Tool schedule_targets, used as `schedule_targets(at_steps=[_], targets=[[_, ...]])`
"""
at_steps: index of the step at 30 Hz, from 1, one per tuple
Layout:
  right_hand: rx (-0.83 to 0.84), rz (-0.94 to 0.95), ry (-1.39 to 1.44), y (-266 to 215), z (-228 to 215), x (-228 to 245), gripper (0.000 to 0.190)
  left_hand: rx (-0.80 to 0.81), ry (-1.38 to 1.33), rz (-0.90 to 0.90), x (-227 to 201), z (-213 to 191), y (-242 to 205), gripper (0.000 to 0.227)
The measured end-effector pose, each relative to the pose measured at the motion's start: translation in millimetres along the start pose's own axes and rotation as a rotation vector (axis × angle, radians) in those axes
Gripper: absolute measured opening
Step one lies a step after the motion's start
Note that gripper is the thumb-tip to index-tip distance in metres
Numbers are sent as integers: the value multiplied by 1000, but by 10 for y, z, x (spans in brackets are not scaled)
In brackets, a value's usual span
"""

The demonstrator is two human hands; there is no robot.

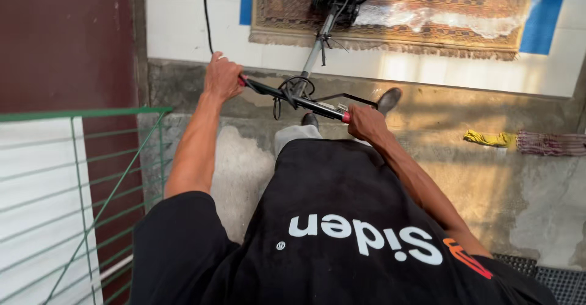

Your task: The person cleans rugs by hand using a floor scrubbing machine on a tiled area.

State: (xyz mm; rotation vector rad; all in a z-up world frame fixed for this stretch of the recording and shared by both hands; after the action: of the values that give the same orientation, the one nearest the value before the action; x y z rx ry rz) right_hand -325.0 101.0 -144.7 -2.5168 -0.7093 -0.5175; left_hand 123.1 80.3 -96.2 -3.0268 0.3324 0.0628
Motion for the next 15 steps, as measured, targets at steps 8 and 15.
schedule_targets(at_steps=[8, 15], targets=[[171, -173, -88, 170, 160, 664, 22, -158, 3, -117, 316, -89, -1300, 17], [312, -224, -217, 210, -123, 1061, 11, -301, 87, -169, 215, -60, -2074, 38]])
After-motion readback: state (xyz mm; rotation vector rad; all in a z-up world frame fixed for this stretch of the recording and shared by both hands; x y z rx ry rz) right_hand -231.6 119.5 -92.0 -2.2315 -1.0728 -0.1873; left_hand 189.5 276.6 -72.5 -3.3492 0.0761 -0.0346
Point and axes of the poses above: each hand's wrist, its own y-axis towards the middle knuckle, its own z-axis out of the palm, x = y × z, the point moved 1 cm from there along y, towards the middle knuckle, and after that the axes turned 4 degrees about -z, right-handed, at the moved point
